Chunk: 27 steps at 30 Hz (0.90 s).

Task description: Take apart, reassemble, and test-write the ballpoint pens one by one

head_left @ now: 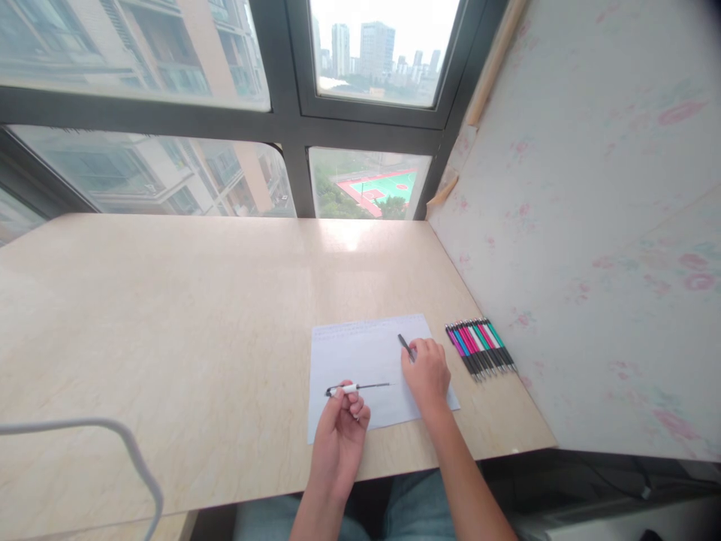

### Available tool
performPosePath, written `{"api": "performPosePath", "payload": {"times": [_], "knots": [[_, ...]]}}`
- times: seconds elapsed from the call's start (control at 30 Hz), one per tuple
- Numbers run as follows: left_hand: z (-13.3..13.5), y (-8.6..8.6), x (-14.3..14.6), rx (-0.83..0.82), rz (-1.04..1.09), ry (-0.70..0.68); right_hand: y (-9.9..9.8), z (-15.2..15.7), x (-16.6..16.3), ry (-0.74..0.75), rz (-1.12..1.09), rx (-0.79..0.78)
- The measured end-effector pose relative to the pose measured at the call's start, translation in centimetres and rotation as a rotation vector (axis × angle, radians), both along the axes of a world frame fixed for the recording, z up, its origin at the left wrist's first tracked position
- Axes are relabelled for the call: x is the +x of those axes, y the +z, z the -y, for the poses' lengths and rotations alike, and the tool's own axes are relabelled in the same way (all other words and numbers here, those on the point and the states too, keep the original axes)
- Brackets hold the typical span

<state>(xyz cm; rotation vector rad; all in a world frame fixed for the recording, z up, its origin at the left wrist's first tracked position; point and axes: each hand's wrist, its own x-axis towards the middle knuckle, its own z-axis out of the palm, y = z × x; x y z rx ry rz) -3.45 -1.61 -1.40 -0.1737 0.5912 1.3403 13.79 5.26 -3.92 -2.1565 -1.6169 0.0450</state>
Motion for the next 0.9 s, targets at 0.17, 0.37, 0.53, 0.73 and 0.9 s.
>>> {"api": "performPosePath", "payload": {"times": [0.17,0.37,0.53,0.73,0.9], "knots": [[0.1,0.0,0.2,0.005,-0.005,-0.005,-0.3,0.1,0.1,0.006,-0.005,0.006],[0.1,0.2,0.4,0.005,-0.013,-0.006,-0.1,0.0,-0.1,0.009,-0.023,0.016],[0.1,0.3,0.3,0.006,-0.033,-0.002,1.7,0.6,0.1,0.006,-0.14,0.054],[0.1,0.4,0.4,0.008,-0.126,0.004,5.8,4.1,0.4,0.303,-0.736,-0.041],[0.3,0.3,0.6,0.036,-0.234,-0.01,6.5,6.0,-0.4,0.464,-0.836,-0.122]]}}
